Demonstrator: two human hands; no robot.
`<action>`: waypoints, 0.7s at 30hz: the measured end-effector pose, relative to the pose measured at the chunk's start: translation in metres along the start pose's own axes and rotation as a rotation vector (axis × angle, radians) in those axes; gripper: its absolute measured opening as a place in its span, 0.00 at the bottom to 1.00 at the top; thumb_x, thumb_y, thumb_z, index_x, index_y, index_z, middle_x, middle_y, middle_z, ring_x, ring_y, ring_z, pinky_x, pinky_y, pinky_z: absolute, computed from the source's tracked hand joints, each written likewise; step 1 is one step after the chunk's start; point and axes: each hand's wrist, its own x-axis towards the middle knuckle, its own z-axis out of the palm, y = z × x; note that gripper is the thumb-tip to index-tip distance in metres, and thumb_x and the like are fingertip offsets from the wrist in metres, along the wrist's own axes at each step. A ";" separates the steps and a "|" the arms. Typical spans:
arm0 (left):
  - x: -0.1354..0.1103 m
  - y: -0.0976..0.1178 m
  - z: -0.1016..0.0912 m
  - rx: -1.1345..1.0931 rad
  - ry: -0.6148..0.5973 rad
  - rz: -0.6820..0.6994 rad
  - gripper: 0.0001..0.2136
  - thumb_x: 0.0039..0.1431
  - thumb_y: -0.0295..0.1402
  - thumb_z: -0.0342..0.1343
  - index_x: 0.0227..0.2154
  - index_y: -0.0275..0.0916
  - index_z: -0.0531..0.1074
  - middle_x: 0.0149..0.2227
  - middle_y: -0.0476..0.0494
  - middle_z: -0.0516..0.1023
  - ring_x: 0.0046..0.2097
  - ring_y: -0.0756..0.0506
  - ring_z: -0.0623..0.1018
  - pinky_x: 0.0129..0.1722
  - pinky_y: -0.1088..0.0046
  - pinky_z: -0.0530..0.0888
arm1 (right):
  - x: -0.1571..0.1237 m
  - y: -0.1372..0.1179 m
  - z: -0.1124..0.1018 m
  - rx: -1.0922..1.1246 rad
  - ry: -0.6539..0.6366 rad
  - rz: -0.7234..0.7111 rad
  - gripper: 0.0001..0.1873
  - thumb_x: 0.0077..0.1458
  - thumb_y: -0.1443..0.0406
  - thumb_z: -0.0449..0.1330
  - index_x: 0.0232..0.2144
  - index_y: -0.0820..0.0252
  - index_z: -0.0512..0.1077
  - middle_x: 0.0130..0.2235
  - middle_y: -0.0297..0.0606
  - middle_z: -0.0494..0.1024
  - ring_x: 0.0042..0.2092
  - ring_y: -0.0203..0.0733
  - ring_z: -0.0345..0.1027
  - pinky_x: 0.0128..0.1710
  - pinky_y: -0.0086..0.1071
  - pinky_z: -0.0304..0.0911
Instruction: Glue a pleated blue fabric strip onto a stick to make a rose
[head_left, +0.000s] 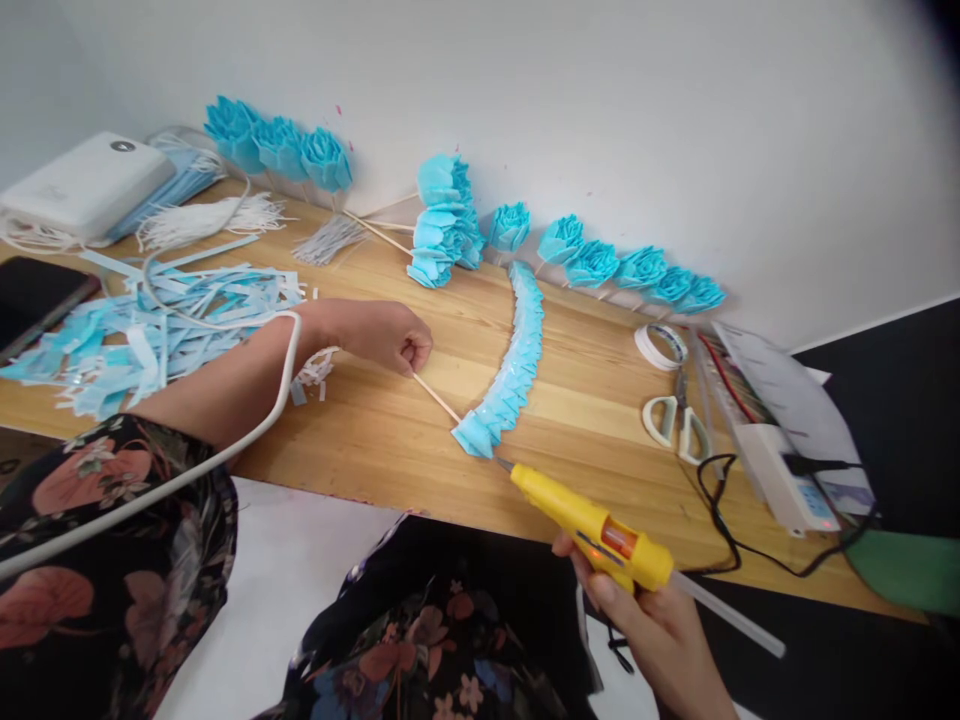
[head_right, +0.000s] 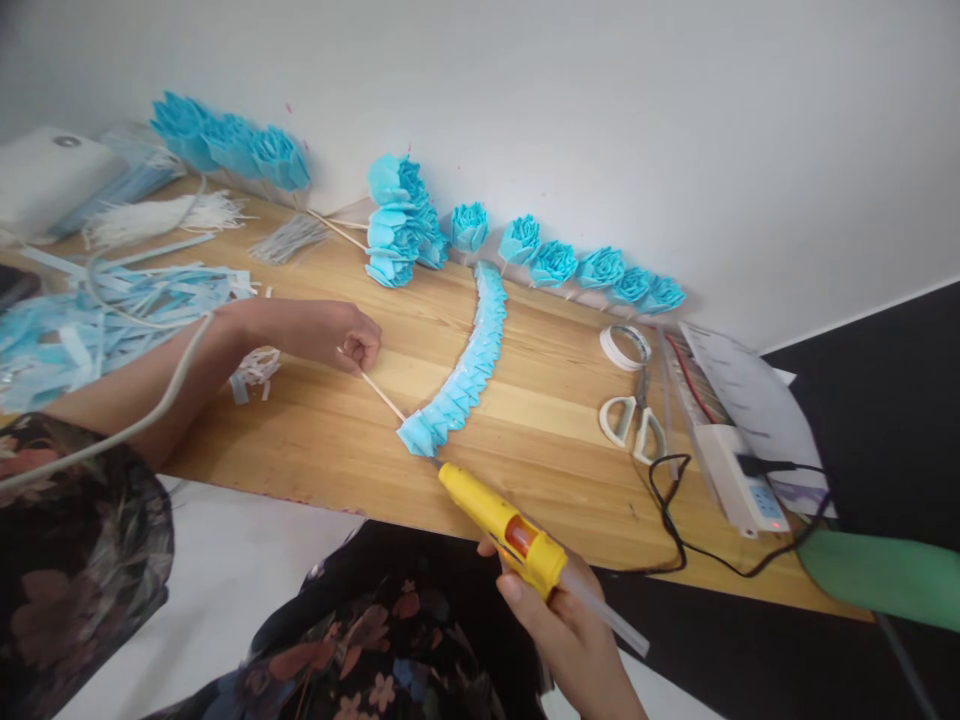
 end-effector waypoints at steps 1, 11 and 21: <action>0.000 0.000 0.000 0.001 0.004 -0.003 0.06 0.51 0.27 0.57 0.33 0.37 0.77 0.31 0.48 0.77 0.32 0.50 0.73 0.32 0.79 0.64 | 0.001 0.000 0.001 0.033 -0.003 0.016 0.15 0.55 0.55 0.62 0.36 0.60 0.80 0.33 0.43 0.81 0.32 0.46 0.76 0.31 0.33 0.74; 0.013 0.009 0.015 -0.078 0.029 0.300 0.06 0.56 0.26 0.57 0.31 0.37 0.79 0.32 0.45 0.78 0.34 0.49 0.73 0.37 0.76 0.67 | 0.003 0.002 0.006 0.383 0.077 0.125 0.15 0.54 0.54 0.63 0.37 0.58 0.79 0.35 0.43 0.80 0.28 0.39 0.68 0.25 0.30 0.66; 0.011 0.019 0.018 0.061 0.047 0.287 0.06 0.52 0.21 0.55 0.28 0.36 0.76 0.30 0.48 0.77 0.33 0.50 0.72 0.34 0.77 0.65 | 0.007 0.005 0.008 0.497 0.108 0.118 0.14 0.53 0.56 0.65 0.37 0.59 0.79 0.36 0.45 0.79 0.27 0.37 0.66 0.22 0.29 0.63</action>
